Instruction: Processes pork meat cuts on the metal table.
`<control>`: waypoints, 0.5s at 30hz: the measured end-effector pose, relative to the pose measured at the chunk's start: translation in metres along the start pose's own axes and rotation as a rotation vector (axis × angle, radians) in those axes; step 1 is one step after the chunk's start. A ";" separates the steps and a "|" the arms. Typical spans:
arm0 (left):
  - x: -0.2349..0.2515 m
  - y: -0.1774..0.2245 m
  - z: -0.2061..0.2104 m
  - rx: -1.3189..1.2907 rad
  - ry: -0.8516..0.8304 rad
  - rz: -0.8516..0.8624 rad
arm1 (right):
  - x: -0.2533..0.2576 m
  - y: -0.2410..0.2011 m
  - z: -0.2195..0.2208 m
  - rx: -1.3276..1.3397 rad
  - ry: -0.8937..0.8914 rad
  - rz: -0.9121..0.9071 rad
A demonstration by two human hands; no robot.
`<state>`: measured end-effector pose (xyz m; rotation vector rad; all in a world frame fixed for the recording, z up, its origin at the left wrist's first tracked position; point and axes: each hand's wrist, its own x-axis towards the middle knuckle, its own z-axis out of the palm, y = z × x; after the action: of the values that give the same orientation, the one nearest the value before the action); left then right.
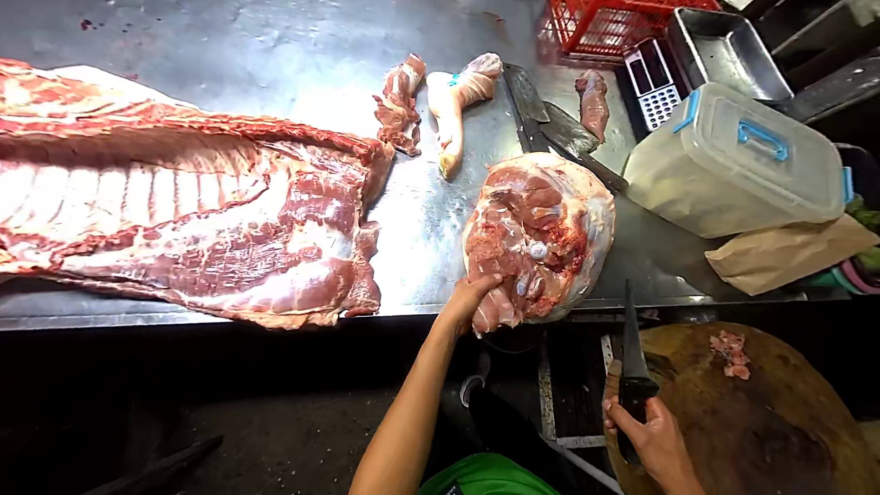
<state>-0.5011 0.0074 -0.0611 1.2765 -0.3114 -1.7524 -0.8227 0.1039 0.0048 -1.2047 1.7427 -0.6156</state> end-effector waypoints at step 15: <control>-0.012 -0.038 0.041 -0.244 0.199 0.057 | 0.026 0.062 -0.022 0.097 -0.088 0.119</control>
<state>-0.5555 0.0255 -0.0603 1.2387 -0.0185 -1.5477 -0.8736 0.1031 -0.0446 -1.0386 1.6778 -0.5614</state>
